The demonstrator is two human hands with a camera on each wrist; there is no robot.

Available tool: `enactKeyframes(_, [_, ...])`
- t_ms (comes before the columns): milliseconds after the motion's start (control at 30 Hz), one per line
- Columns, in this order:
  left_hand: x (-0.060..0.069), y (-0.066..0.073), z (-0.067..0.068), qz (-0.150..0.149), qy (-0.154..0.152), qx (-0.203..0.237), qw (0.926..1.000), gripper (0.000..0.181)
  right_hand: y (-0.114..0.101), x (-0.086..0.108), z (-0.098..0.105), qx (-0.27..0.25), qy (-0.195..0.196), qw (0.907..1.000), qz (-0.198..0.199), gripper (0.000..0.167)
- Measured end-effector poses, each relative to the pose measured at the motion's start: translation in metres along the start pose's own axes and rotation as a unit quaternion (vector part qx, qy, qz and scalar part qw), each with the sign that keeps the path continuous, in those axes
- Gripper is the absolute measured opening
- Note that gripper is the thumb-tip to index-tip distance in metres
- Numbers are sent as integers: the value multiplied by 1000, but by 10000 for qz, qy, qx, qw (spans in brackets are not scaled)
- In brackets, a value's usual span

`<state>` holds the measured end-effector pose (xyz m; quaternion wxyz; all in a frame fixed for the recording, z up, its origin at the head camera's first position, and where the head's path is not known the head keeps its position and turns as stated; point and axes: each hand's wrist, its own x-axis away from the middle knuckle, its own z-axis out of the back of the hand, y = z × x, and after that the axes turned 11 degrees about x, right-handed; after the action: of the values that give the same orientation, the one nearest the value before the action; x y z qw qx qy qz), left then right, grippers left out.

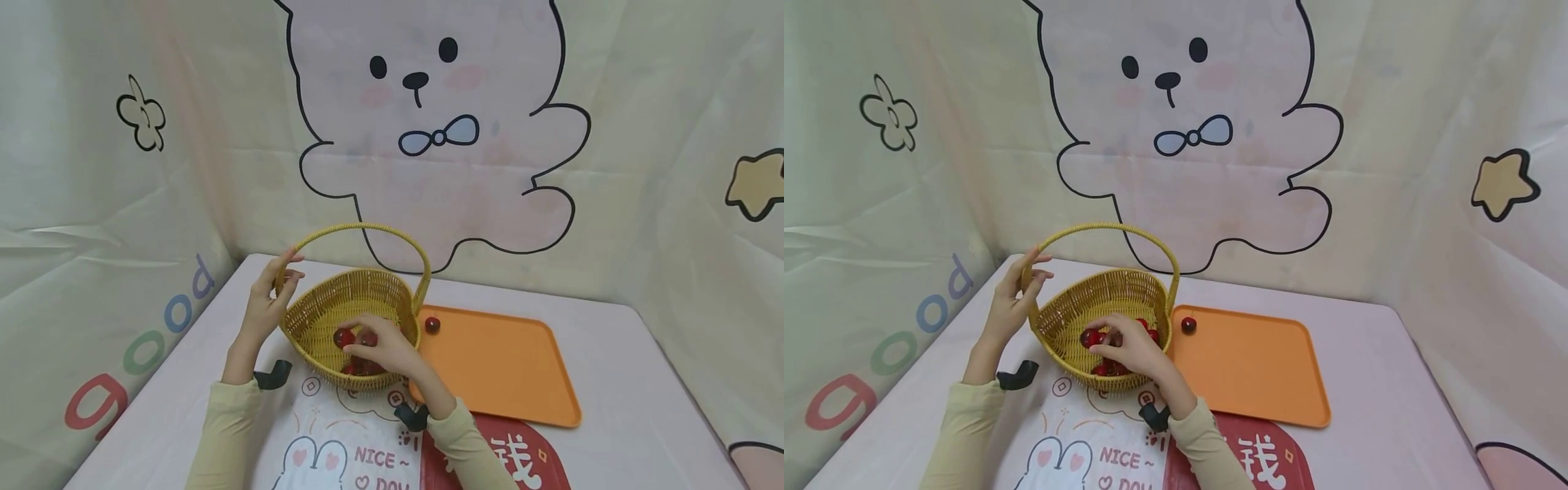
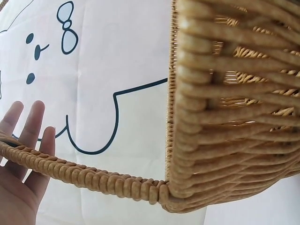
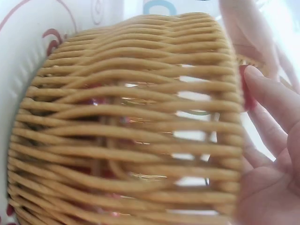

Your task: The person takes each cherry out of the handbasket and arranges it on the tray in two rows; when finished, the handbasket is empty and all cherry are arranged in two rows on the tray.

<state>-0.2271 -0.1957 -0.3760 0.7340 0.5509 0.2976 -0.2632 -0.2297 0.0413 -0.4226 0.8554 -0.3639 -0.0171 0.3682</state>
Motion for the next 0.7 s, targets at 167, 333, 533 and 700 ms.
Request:
enactKeyframes(167, [-1, 1, 0, -10, -9, 6, 10000, 48, -7, 6, 9, -212, 48, 9995, -221, 37])
enactKeyframes(333, [0, 0, 0, -26, 7, 71, 10000, 48, -23, 14, 25, -446, 99, 9988, -180, 38])
enactKeyframes(533, [0, -1, 1, -72, 4, 185, 9998, 47, -30, 22, 39, -677, 260, 9973, 102, 39])
enactKeyframes(700, [-1, -1, 1, -82, -10, 203, 9998, 47, -27, 27, 44, -674, 318, 9972, -18, 38])
